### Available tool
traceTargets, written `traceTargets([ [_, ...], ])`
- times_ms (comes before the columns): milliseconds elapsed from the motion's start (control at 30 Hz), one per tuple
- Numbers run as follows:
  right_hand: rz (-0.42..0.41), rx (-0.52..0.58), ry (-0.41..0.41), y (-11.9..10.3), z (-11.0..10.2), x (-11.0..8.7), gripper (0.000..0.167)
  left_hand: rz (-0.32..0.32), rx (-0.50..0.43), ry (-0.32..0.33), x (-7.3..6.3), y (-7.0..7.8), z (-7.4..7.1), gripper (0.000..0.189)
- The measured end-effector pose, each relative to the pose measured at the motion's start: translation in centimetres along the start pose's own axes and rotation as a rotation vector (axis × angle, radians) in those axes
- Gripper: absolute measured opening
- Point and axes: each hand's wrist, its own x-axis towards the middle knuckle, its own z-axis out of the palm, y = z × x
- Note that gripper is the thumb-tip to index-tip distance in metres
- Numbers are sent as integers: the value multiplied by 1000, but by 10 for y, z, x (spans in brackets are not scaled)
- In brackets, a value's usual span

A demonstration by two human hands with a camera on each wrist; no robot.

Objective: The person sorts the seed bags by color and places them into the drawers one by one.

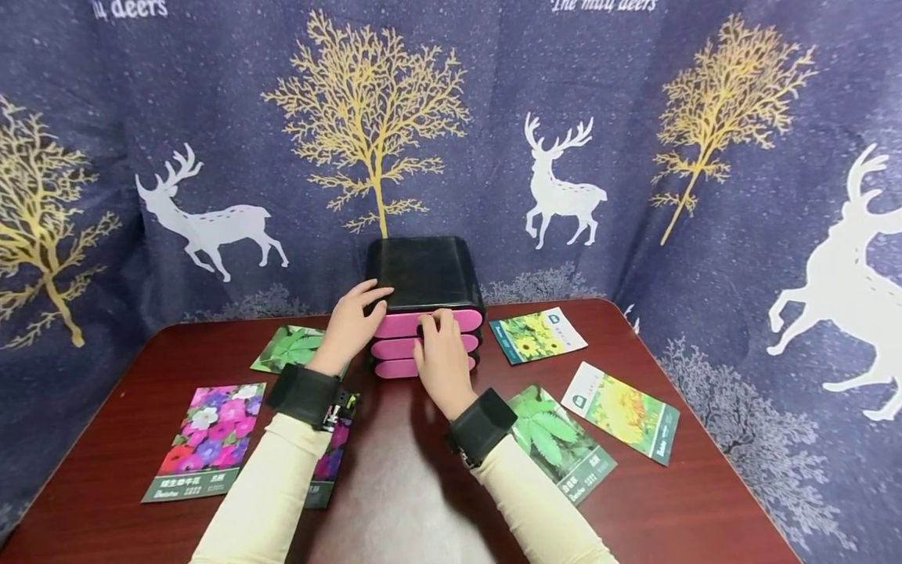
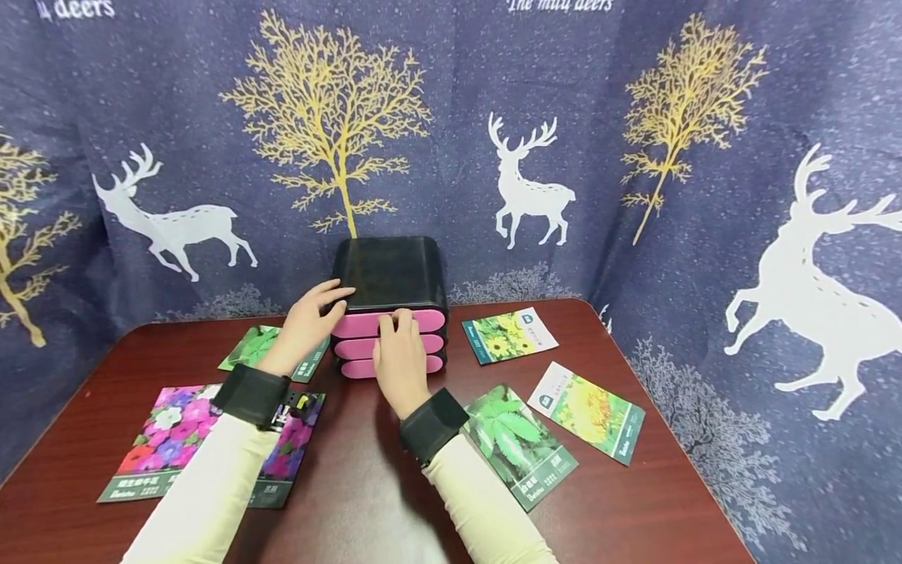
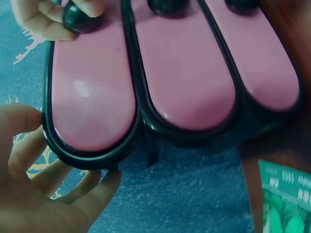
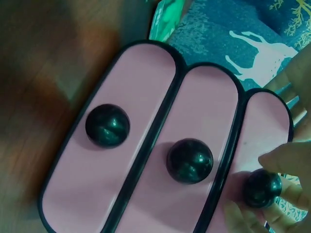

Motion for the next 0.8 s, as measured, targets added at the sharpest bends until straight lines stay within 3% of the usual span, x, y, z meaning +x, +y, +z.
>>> traceTargets([
  [300,6,17,4,-3,-4,8,18,-8,40,-85,1,-1,-8,37],
  [533,-22,18,9,-4,-7,0,19,-19,2,-132,1,-1,-13,38],
  [800,19,28,27,-15,-12,-16,24,-51,-23,-160,2,0,-17,39],
])
